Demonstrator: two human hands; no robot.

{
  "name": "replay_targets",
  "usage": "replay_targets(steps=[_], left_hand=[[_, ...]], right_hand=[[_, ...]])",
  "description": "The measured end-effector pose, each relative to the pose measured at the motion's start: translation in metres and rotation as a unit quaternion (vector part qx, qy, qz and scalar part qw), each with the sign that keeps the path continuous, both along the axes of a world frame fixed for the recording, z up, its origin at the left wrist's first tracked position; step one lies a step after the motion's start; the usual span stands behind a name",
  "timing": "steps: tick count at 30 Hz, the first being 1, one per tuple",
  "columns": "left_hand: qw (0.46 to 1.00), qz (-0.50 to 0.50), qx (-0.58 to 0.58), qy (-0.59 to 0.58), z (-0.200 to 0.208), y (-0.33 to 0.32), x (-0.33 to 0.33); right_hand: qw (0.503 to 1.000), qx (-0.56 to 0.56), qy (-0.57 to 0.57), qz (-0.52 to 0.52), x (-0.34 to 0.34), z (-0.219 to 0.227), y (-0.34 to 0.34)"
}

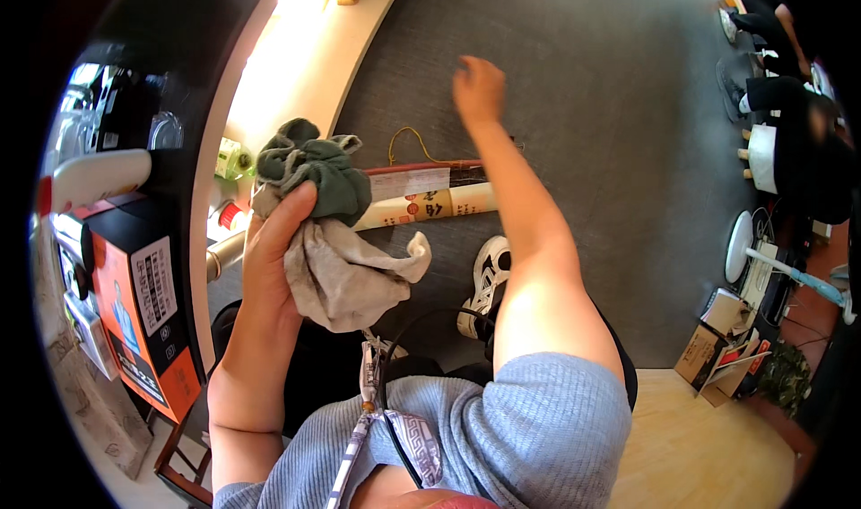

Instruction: The person wipes a circular glass piece and a metal binder clip using a cloth. They then move to a coffee table, pick up a white plastic case, and wipe its surface with the cloth.

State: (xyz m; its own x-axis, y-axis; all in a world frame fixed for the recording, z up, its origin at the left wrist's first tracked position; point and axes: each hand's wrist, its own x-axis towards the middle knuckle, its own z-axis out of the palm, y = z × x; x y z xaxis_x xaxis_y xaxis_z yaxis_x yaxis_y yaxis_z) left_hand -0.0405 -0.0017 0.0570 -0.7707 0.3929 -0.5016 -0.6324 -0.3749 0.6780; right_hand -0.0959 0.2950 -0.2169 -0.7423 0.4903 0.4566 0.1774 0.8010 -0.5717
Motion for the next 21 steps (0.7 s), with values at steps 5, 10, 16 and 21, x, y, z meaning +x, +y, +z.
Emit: replay_targets(steps=[5,10,16,21], left_hand=[[0.997,0.012,0.060,-0.050,-0.003,-0.006,0.005],[0.994,0.006,0.099,-0.033,0.008,0.003,0.006],[0.991,0.064,0.116,-0.029,-0.014,-0.009,-0.004],[0.989,0.080,0.121,0.003,-0.023,-0.006,-0.013]], right_hand=[[0.893,-0.003,-0.433,-0.120,0.068,0.010,0.058],[0.751,-0.083,-0.655,-0.012,0.085,-0.016,0.093],[0.817,-0.329,-0.463,0.098,0.030,0.071,0.055],[0.850,-0.334,-0.372,0.163,0.014,0.227,-0.022]])
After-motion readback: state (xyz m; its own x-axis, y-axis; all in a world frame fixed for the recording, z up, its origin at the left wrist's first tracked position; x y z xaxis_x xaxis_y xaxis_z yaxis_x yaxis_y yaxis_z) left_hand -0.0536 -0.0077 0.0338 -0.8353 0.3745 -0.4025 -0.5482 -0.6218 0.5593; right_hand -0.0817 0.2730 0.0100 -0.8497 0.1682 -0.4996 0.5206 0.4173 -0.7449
